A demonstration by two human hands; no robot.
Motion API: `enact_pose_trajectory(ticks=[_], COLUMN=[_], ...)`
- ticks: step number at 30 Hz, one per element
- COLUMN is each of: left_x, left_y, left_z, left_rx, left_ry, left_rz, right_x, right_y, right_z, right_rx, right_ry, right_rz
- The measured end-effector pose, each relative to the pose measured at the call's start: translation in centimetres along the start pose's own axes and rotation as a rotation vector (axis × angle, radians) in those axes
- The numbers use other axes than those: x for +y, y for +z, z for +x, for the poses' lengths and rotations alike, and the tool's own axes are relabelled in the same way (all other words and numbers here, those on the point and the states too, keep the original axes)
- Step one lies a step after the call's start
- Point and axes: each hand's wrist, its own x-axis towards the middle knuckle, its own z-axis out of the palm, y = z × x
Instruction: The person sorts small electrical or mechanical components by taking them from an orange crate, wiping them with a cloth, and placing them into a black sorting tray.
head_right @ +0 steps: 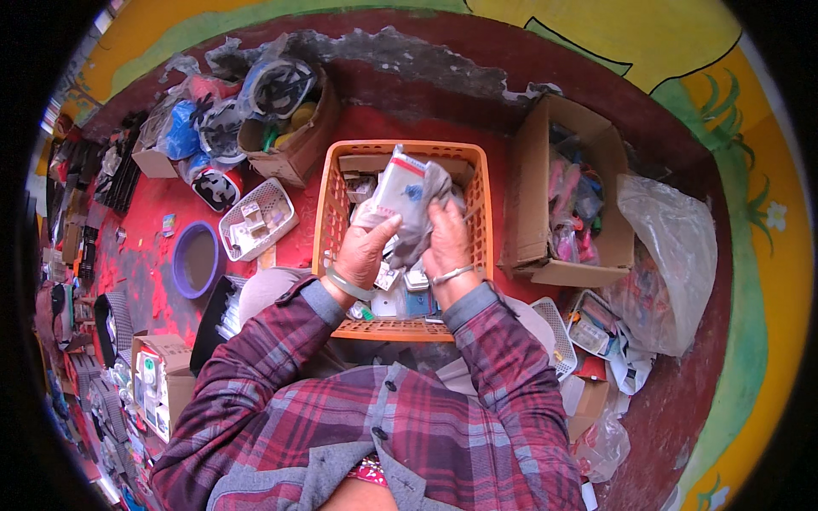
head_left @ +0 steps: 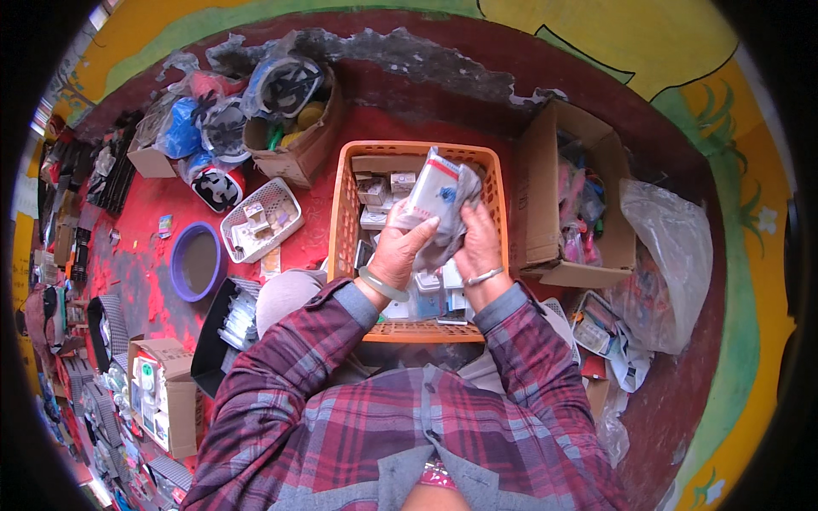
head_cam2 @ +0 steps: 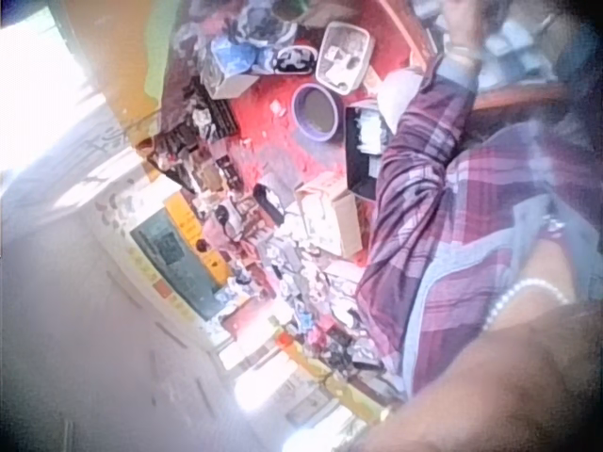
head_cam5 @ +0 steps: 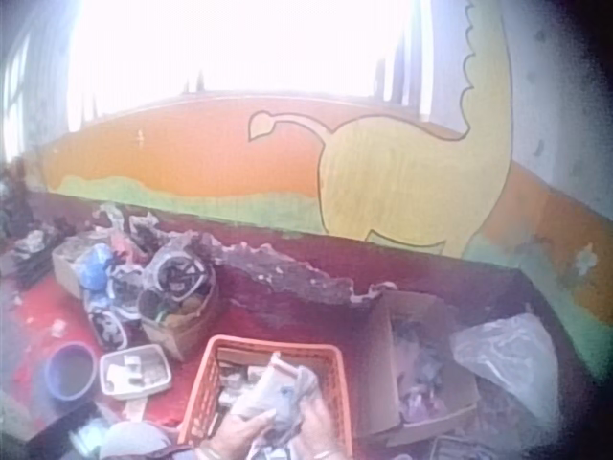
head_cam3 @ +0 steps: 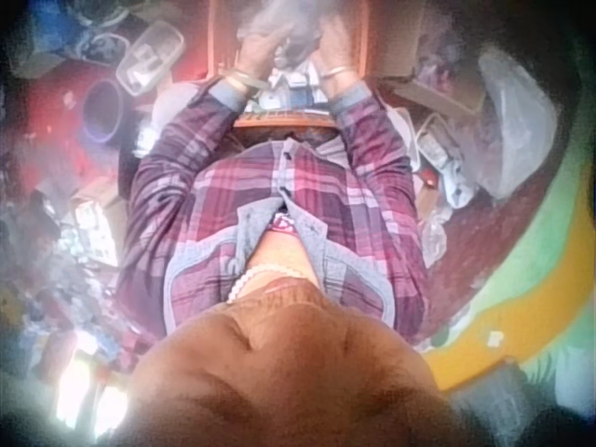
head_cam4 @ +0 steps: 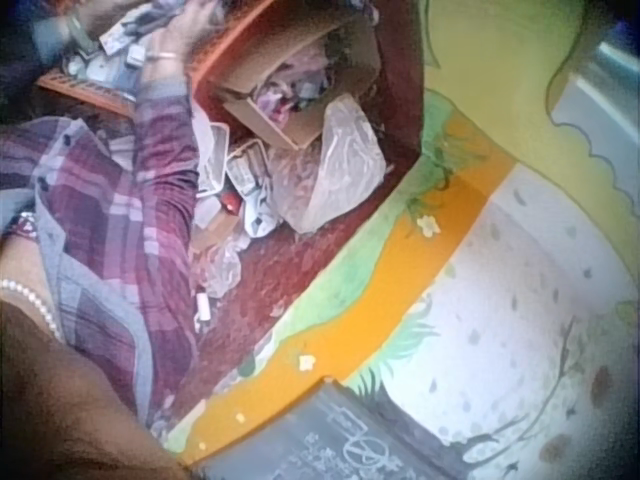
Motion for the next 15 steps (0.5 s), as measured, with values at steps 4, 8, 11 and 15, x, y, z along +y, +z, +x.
enact_pose_trajectory(ticks=[4, 8, 11, 15], left_x=[2.3, 2.5, 1.2, 0.8], left_y=[-1.0, -1.1, -1.0, -1.3], left_z=[1.1, 1.2, 1.0, 0.8], left_rx=[0.089, -0.086, -0.013, 0.06], left_ry=[-0.032, -0.177, -0.247, -0.185], left_rz=[0.094, -0.064, -0.316, -0.358], right_x=[-3.0, -3.1, -1.8, -0.7], right_y=[-0.9, -0.1, -0.2, 0.1], right_z=[1.0, 0.2, 0.2, -0.4], right_rx=[-0.04, -0.25, -0.247, -0.108], right_ry=[-0.086, -0.131, -0.287, -0.203], right_rz=[-0.254, -0.639, -0.877, -1.02])
